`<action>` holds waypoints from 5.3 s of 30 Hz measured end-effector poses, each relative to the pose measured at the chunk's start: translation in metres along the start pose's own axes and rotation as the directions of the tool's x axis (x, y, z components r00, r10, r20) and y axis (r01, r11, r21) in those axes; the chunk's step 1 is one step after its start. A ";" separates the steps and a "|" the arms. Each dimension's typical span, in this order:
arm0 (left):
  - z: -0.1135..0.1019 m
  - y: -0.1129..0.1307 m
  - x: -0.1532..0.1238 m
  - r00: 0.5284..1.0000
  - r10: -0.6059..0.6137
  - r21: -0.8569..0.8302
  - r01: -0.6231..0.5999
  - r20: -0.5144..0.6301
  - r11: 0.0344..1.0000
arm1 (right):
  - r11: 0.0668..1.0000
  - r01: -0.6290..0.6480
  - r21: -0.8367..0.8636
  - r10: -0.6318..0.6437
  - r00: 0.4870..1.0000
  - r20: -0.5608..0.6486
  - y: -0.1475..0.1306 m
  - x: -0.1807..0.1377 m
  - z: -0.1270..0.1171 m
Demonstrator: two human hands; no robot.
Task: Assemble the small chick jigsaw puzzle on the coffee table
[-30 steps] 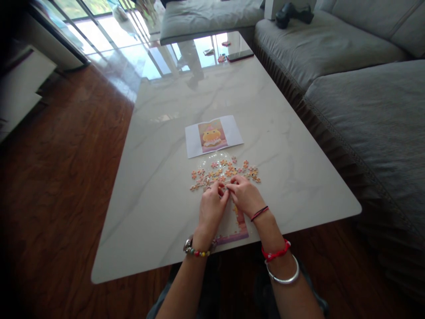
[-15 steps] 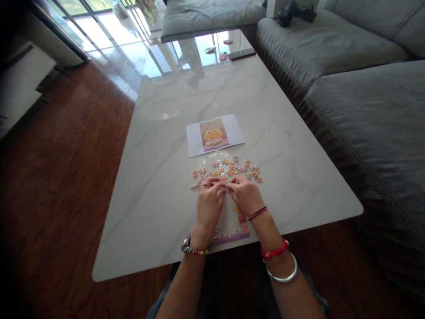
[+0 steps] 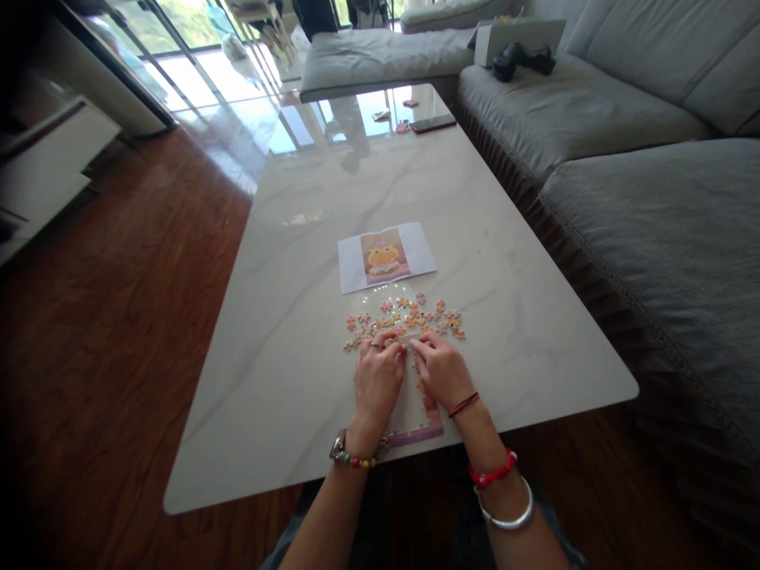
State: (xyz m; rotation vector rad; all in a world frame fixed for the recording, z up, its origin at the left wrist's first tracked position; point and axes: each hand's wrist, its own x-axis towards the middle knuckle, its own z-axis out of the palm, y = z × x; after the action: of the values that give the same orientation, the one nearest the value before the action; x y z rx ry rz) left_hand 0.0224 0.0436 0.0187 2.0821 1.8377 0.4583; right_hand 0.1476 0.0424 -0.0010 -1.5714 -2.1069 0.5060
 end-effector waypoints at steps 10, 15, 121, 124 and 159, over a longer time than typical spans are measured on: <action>-0.002 0.000 0.003 1.000 -0.026 -0.001 0.026 -0.001 1.000 | 0.996 0.010 -0.088 -0.003 0.997 0.082 -0.003 -0.002 0.000; 0.004 -0.005 0.004 0.999 -0.014 -0.095 0.011 -0.037 0.995 | 0.988 -0.039 0.150 0.057 0.992 -0.114 0.005 0.000 -0.001; -0.019 -0.059 -0.014 0.977 0.203 -0.146 -0.211 -0.071 0.966 | 0.975 0.146 -0.169 -0.125 0.984 0.128 -0.025 0.028 0.019; -0.015 -0.052 -0.018 0.982 0.176 -0.121 -0.183 -0.066 0.976 | 0.958 0.172 -0.227 -0.135 0.977 0.168 -0.032 0.025 0.016; -0.018 -0.052 0.006 0.964 0.103 -0.255 -0.167 -0.246 0.953 | 0.995 -0.094 -0.015 0.084 0.939 -0.334 0.012 0.009 -0.010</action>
State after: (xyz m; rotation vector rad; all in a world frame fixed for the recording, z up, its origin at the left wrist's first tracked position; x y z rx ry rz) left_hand -0.0313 0.0566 0.0119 2.0388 1.6400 0.9690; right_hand 0.1604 0.0543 0.0020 -1.6443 -1.8020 0.2164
